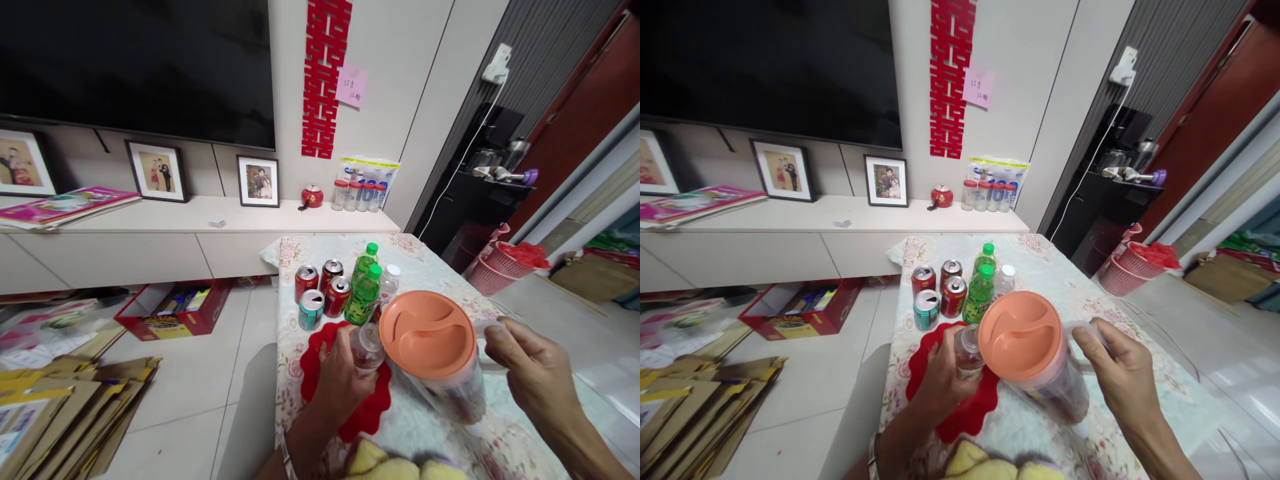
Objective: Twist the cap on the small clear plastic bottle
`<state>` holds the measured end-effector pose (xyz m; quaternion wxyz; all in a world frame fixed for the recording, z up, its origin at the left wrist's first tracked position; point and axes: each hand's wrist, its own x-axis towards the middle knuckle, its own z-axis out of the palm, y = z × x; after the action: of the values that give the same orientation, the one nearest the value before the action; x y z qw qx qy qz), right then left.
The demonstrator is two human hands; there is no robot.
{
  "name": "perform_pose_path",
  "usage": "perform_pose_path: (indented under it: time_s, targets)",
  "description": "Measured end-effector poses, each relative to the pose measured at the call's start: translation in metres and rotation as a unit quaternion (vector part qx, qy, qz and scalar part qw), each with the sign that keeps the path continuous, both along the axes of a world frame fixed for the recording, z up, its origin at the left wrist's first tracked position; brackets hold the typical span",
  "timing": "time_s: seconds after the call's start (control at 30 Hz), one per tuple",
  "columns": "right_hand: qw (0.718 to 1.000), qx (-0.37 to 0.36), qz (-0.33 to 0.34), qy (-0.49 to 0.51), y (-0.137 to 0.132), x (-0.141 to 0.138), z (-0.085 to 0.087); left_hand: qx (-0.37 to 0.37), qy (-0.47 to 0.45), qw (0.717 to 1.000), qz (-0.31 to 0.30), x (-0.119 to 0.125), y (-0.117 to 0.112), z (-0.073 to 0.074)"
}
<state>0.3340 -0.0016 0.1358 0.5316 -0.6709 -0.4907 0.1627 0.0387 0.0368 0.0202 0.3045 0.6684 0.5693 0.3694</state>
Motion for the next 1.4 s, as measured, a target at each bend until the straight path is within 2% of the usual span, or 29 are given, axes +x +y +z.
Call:
perform_pose_path:
  time_s: [0.17,0.3,0.6,0.8,1.07,1.27,1.4]
  targets:
    - [1.000,-0.002,-0.008,0.006,-0.001,-0.002,0.000,-0.021,0.003,1.000,-0.014,0.000,0.002,0.001]
    - [1.000,-0.004,-0.001,0.010,-0.002,-0.001,0.000,-0.019,0.017,1.000,0.007,0.002,0.002,0.000]
    - [0.999,-0.043,0.031,0.006,0.007,0.026,0.000,-0.025,0.007,1.000,-0.015,0.000,0.002,0.001]
    - [0.999,-0.029,0.027,0.000,0.003,0.022,0.000,-0.006,0.011,1.000,0.002,0.001,0.002,-0.002]
    - [0.998,-0.041,0.039,-0.012,0.008,0.033,-0.001,-0.005,0.011,1.000,0.011,0.002,0.001,-0.002]
    - [0.998,-0.047,0.045,-0.011,0.008,0.038,-0.004,-0.032,0.008,0.999,-0.020,0.000,0.002,0.001]
    - [0.998,-0.046,0.049,-0.010,0.009,0.040,-0.005,-0.025,0.008,0.999,-0.021,0.001,0.003,-0.002]
